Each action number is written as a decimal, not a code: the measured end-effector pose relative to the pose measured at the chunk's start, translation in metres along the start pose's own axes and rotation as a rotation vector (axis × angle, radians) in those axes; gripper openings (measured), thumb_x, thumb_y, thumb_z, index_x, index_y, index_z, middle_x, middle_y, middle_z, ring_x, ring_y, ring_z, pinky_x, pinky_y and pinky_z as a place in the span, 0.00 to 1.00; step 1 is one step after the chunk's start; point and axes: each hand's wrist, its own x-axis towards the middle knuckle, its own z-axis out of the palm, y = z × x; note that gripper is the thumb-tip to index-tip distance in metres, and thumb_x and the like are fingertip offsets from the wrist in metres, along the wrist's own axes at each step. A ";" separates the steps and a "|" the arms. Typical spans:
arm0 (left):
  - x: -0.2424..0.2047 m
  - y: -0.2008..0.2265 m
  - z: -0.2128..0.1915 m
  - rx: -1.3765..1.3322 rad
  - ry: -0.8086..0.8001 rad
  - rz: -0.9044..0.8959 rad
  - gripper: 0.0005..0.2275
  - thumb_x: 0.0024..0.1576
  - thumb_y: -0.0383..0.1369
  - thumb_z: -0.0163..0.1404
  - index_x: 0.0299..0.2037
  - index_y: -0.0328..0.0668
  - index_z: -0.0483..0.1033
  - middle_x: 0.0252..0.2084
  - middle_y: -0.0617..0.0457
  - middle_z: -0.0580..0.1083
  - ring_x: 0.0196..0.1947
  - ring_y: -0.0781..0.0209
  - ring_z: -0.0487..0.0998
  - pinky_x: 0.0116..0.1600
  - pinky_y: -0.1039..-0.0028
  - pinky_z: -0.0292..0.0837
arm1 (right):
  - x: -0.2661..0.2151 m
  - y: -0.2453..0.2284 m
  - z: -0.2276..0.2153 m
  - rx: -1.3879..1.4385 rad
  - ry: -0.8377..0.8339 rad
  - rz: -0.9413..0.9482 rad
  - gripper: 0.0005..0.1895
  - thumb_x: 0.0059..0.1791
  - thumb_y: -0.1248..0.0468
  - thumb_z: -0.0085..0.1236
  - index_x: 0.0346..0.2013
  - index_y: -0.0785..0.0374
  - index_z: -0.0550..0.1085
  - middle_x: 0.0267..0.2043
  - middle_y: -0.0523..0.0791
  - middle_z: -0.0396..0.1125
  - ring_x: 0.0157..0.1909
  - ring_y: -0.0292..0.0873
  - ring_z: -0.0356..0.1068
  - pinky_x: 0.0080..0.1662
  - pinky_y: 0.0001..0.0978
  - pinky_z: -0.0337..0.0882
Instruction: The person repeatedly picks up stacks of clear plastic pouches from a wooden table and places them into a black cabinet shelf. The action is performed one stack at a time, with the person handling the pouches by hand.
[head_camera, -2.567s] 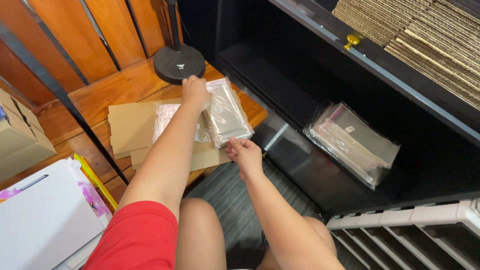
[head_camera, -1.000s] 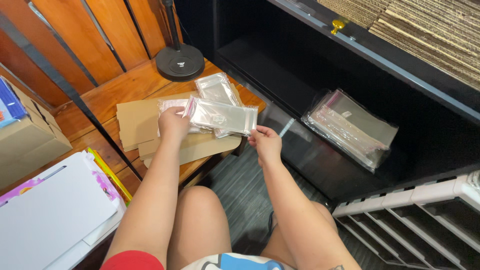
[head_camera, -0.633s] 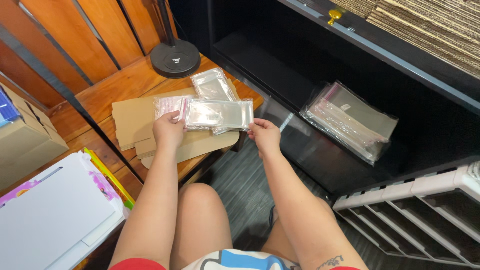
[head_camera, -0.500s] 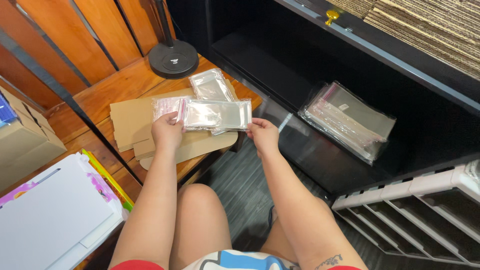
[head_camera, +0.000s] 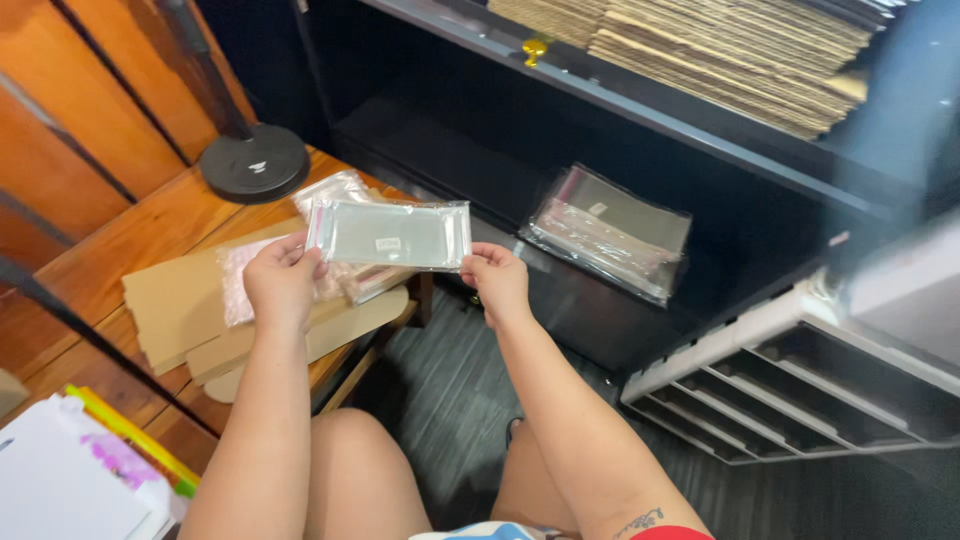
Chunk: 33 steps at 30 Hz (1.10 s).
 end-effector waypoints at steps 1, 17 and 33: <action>0.000 0.006 0.012 -0.003 -0.015 0.004 0.16 0.61 0.22 0.54 0.60 0.27 0.72 0.48 0.32 0.77 0.37 0.59 0.83 0.43 0.73 0.85 | 0.001 -0.010 -0.008 0.004 0.013 -0.008 0.16 0.41 0.76 0.62 0.43 0.69 0.79 0.30 0.49 0.75 0.28 0.39 0.76 0.36 0.26 0.82; 0.007 0.023 0.262 -0.127 -0.368 -0.080 0.16 0.56 0.23 0.59 0.54 0.29 0.77 0.44 0.36 0.80 0.37 0.58 0.85 0.44 0.76 0.85 | 0.043 -0.122 -0.179 0.044 0.437 -0.199 0.14 0.41 0.76 0.61 0.42 0.70 0.80 0.28 0.48 0.72 0.26 0.37 0.75 0.32 0.24 0.81; -0.008 -0.002 0.397 0.447 -0.421 0.038 0.12 0.52 0.31 0.58 0.46 0.60 0.85 0.34 0.68 0.82 0.43 0.68 0.84 0.51 0.74 0.80 | 0.092 -0.116 -0.282 -0.147 0.662 -0.213 0.14 0.45 0.72 0.65 0.45 0.65 0.80 0.35 0.49 0.75 0.29 0.37 0.75 0.33 0.22 0.80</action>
